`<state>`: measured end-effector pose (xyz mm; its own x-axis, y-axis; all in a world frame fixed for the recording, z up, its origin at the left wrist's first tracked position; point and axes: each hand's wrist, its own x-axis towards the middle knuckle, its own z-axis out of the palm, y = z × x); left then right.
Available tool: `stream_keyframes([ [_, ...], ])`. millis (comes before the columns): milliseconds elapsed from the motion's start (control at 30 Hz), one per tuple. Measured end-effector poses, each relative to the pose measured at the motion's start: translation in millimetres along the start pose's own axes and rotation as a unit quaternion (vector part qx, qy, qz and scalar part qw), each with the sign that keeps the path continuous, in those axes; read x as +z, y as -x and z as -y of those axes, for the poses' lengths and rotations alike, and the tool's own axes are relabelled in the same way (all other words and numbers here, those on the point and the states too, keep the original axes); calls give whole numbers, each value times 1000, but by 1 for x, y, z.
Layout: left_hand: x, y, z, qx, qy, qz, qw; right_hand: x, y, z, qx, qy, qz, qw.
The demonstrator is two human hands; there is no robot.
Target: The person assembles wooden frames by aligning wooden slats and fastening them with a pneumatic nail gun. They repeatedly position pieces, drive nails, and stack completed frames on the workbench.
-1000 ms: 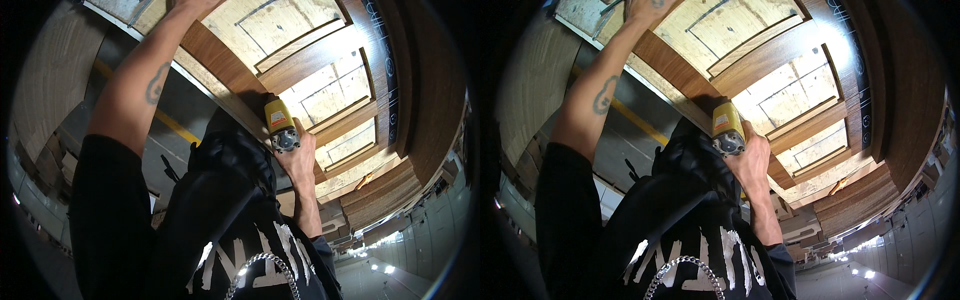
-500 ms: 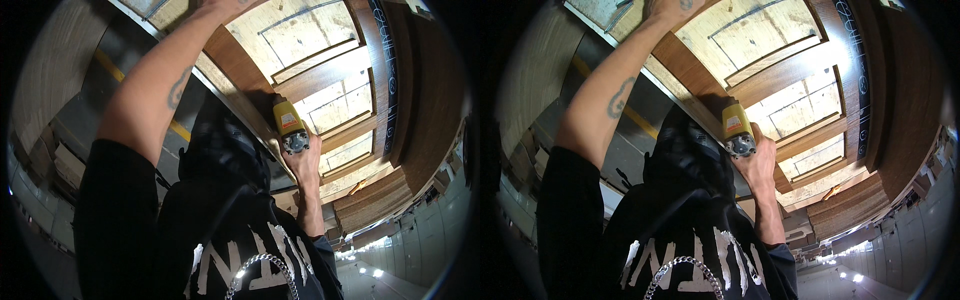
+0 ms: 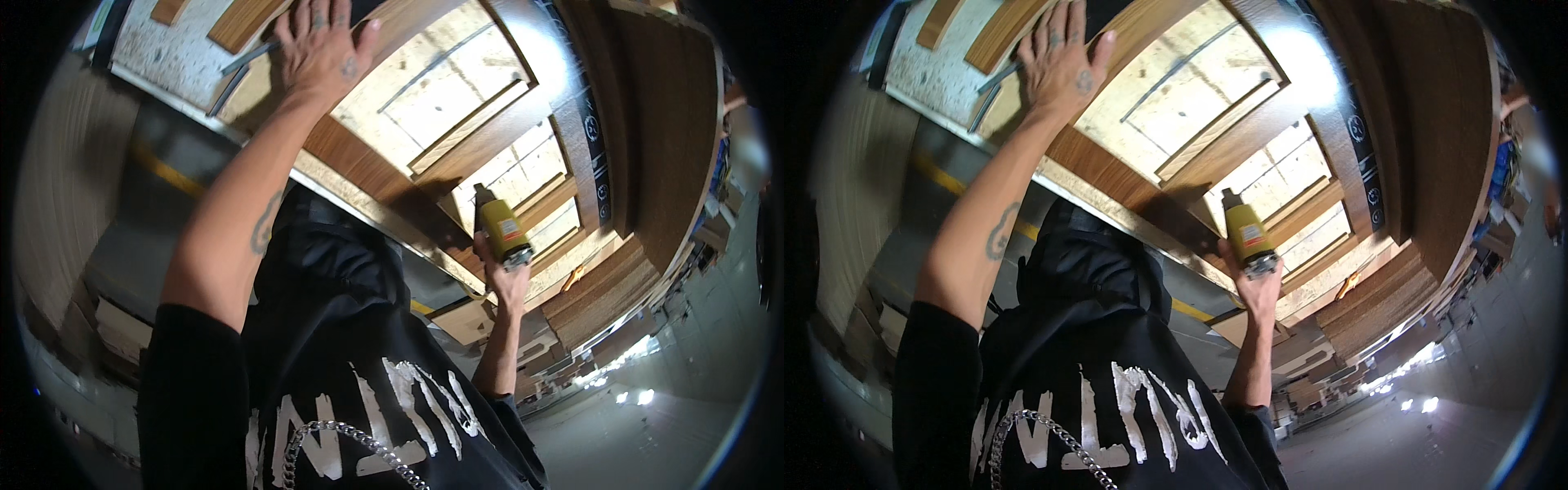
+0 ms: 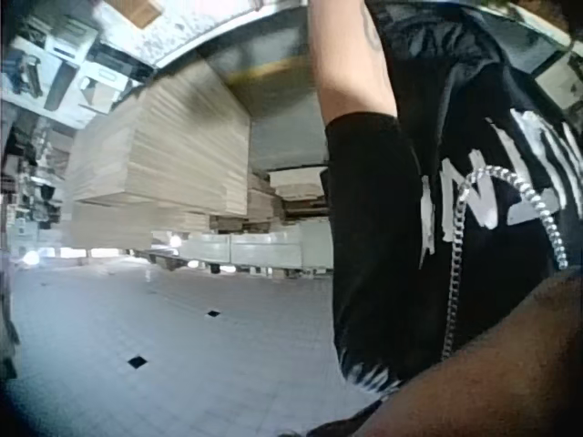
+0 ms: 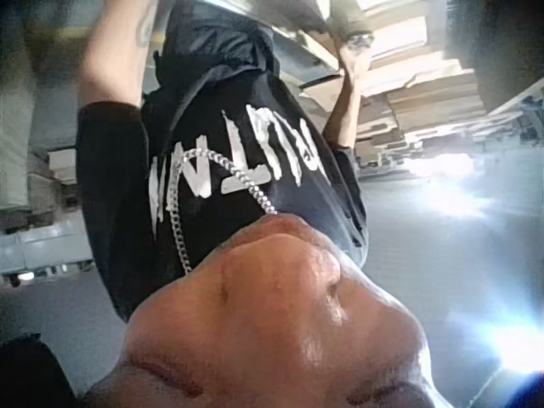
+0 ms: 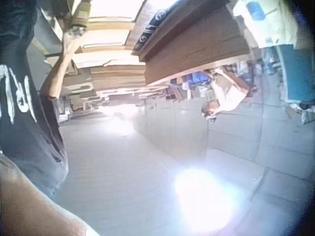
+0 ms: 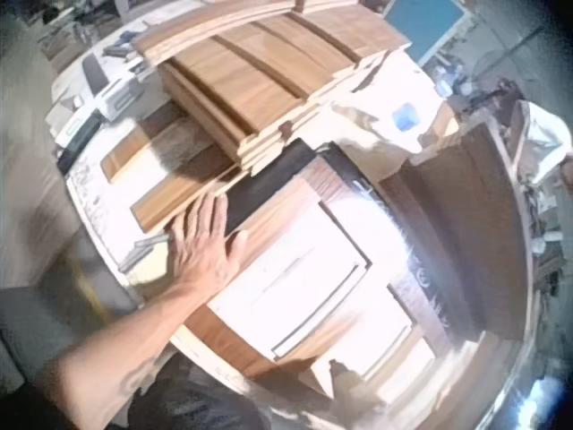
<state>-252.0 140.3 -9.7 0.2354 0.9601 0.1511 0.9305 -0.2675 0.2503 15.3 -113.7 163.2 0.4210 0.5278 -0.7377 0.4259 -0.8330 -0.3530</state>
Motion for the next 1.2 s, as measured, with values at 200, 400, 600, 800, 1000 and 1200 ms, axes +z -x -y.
stream_keyframes([
  [200, 2, -6, -4, -10, -23, 41, 999, -67, -68, 43, -35, 67, -102, 992],
  [400, -11, -8, -10, -16, -79, 72, 994, -103, -139, 63, -134, 103, -109, 980],
  [600, -15, -8, -12, -10, -58, 73, 996, -111, -158, 49, -90, 161, -113, 976],
  [800, -12, -9, -10, -9, -60, 67, 996, -114, -157, 41, -120, 191, -100, 969],
  [1000, -12, -12, -10, 4, -60, 55, 997, -116, -162, 42, -137, 210, -100, 963],
  [1200, -15, -11, -13, -12, -61, 69, 996, -118, -162, 57, -59, 161, -52, 984],
])
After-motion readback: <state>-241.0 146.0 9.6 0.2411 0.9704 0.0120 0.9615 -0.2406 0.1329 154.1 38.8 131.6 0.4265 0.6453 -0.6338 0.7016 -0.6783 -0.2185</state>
